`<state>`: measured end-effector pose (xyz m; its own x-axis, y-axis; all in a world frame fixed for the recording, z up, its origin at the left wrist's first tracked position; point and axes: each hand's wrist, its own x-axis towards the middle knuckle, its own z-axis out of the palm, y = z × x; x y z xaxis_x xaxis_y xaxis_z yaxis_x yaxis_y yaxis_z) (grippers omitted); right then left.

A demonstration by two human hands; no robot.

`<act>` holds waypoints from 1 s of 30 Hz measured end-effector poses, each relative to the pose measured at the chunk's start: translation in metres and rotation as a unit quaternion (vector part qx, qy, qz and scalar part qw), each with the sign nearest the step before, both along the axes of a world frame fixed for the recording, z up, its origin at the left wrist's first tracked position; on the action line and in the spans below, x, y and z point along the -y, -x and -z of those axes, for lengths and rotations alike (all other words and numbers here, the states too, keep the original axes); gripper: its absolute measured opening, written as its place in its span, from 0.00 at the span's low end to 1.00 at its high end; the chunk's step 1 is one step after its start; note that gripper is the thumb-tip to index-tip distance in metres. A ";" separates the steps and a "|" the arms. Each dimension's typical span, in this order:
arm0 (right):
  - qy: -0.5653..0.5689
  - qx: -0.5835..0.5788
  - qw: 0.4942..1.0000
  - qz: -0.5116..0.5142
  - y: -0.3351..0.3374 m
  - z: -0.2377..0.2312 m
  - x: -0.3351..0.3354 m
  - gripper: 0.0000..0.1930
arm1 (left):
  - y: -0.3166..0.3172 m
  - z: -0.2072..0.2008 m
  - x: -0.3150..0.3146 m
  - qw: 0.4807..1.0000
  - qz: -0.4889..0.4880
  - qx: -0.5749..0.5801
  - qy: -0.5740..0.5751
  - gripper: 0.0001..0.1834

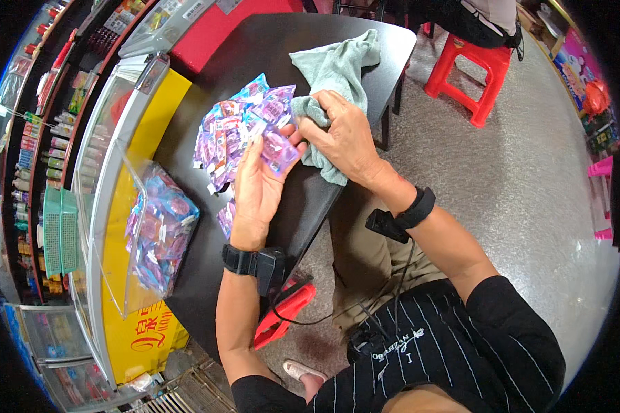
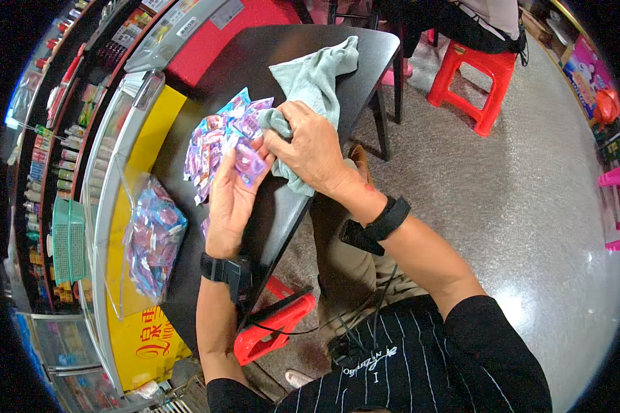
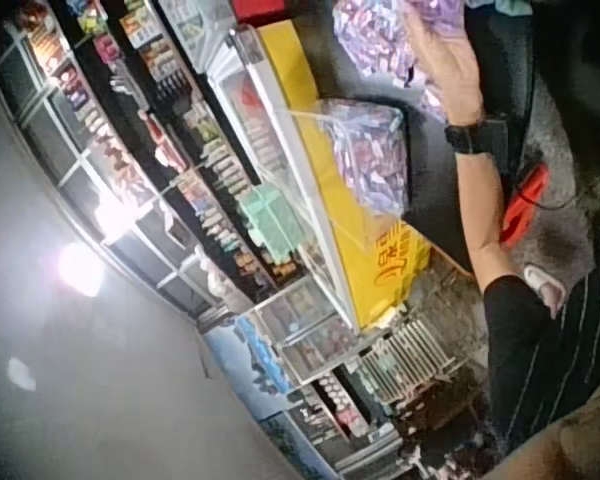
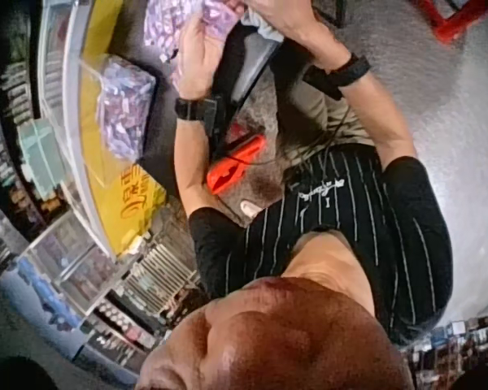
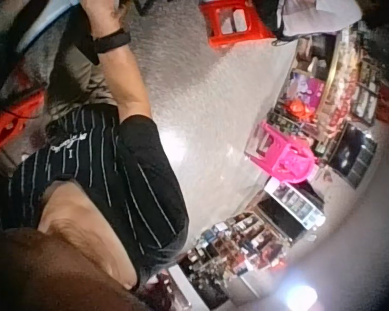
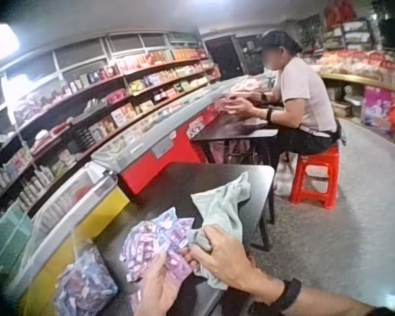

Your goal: Cleaning small purple packets with a light blue cloth.

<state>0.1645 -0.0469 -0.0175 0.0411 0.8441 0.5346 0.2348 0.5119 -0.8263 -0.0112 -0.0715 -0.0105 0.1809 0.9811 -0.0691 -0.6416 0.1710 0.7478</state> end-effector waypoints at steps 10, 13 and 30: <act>-0.066 0.095 0.991 -0.068 0.000 -0.005 0.009 0.17 | -0.004 0.005 0.001 0.997 0.048 0.060 0.009 0.27; -0.126 0.154 0.968 -0.151 -0.003 -0.003 0.005 0.15 | -0.009 0.001 0.004 0.998 0.053 0.012 0.021 0.29; -0.128 0.199 0.963 -0.125 0.004 -0.008 0.011 0.17 | -0.012 -0.001 0.006 0.997 0.063 -0.033 -0.016 0.26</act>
